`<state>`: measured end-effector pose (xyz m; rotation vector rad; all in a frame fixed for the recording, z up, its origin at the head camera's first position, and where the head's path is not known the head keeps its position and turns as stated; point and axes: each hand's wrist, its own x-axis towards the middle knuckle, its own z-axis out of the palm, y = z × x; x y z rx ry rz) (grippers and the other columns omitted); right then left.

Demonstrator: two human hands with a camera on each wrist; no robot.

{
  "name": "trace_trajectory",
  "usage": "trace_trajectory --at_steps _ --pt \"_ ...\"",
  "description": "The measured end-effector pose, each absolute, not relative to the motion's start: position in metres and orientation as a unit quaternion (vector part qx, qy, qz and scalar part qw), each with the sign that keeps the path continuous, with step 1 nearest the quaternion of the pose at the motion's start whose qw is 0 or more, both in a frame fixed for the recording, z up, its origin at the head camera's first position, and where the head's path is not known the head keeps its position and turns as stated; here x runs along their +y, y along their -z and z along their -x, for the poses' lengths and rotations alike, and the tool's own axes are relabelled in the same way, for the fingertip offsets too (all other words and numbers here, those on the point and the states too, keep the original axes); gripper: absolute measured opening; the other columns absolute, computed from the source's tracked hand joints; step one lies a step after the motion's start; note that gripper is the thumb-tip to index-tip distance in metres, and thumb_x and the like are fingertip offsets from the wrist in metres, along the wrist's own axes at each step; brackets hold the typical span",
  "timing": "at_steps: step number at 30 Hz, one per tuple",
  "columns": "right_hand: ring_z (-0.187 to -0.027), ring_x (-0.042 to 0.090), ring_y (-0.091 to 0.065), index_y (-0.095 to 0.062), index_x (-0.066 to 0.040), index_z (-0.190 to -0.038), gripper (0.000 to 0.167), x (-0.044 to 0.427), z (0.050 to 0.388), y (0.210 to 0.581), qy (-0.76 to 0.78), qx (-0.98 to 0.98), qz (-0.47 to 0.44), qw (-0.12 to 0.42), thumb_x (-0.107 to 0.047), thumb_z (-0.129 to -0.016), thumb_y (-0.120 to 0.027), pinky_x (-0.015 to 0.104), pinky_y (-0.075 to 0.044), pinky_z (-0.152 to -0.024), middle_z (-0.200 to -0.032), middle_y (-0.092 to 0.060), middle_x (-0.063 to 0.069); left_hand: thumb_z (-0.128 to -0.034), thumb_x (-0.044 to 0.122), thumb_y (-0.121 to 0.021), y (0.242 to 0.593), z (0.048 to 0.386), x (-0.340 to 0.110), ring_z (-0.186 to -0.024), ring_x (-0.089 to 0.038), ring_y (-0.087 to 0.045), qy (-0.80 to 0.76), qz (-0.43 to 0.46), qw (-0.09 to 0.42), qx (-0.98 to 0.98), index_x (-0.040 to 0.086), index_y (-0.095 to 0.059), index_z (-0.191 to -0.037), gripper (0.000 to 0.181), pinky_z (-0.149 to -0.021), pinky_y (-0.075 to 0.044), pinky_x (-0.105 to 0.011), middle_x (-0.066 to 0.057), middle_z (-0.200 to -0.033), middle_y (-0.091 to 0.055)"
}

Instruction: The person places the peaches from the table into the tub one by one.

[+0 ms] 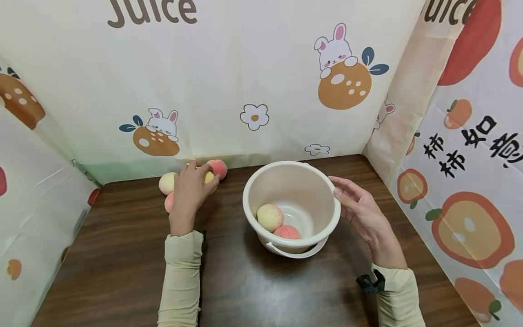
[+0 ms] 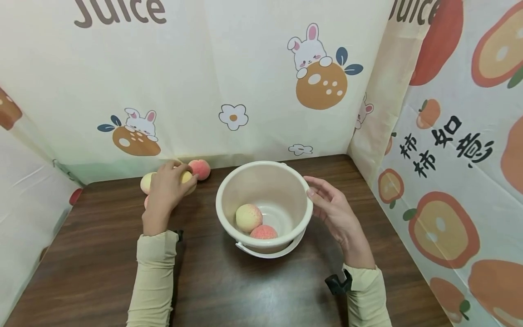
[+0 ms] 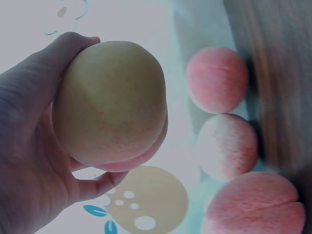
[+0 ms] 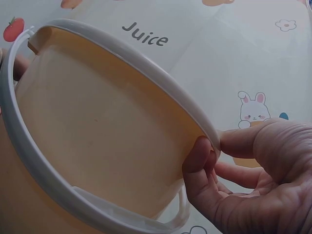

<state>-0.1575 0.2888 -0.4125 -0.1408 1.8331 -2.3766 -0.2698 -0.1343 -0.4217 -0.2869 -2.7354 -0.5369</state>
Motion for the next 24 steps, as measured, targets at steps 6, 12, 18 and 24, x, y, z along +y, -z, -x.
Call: trace_trajectory --at_steps 6,12,18,24 --pt "-0.099 0.008 -0.074 -0.053 -0.006 -0.146 0.039 0.289 0.157 0.414 0.787 0.611 0.048 0.066 -0.007 -0.108 -0.053 0.026 -0.063 -0.079 -0.123 -0.069 -0.001 -0.0942 0.037 -0.073 0.412 0.264 -0.127 -0.104 -0.044 -0.061 0.22 0.144 0.233 -0.936 0.015 -0.077 -0.106 0.025 -0.089 -0.047 -0.061 -0.017 -0.115 -0.067" --pt "-0.097 0.008 -0.074 -0.055 -0.008 -0.145 0.037 0.29 0.156 0.415 0.787 0.612 0.044 0.068 -0.007 -0.107 -0.053 0.026 -0.063 -0.079 -0.123 -0.069 -0.002 -0.0918 0.033 -0.074 0.405 0.258 -0.117 -0.096 -0.043 -0.063 0.221 0.176 0.276 -0.919 0.022 -0.074 -0.092 0.011 -0.083 -0.049 -0.06 -0.015 -0.11 -0.068" --pt "-0.098 0.008 -0.073 -0.054 -0.007 -0.145 0.038 0.289 0.156 0.414 0.79 0.608 0.045 0.068 -0.008 -0.108 -0.053 0.025 -0.062 -0.08 -0.124 -0.069 -0.002 -0.0905 0.034 -0.077 0.399 0.252 -0.11 -0.101 -0.041 -0.063 0.231 0.184 0.282 -0.913 0.02 -0.073 -0.092 0.014 -0.085 -0.048 -0.06 -0.013 -0.112 -0.068" --pt "-0.098 0.007 -0.073 -0.055 -0.008 -0.145 0.037 0.29 0.158 0.412 0.79 0.608 0.044 0.067 -0.007 -0.108 -0.053 0.025 -0.062 -0.079 -0.124 -0.069 -0.002 -0.0878 0.033 -0.079 0.389 0.246 -0.101 -0.099 -0.041 -0.064 0.238 0.212 0.316 -0.893 0.015 -0.077 -0.097 0.02 -0.079 -0.048 -0.057 -0.012 -0.112 -0.07"
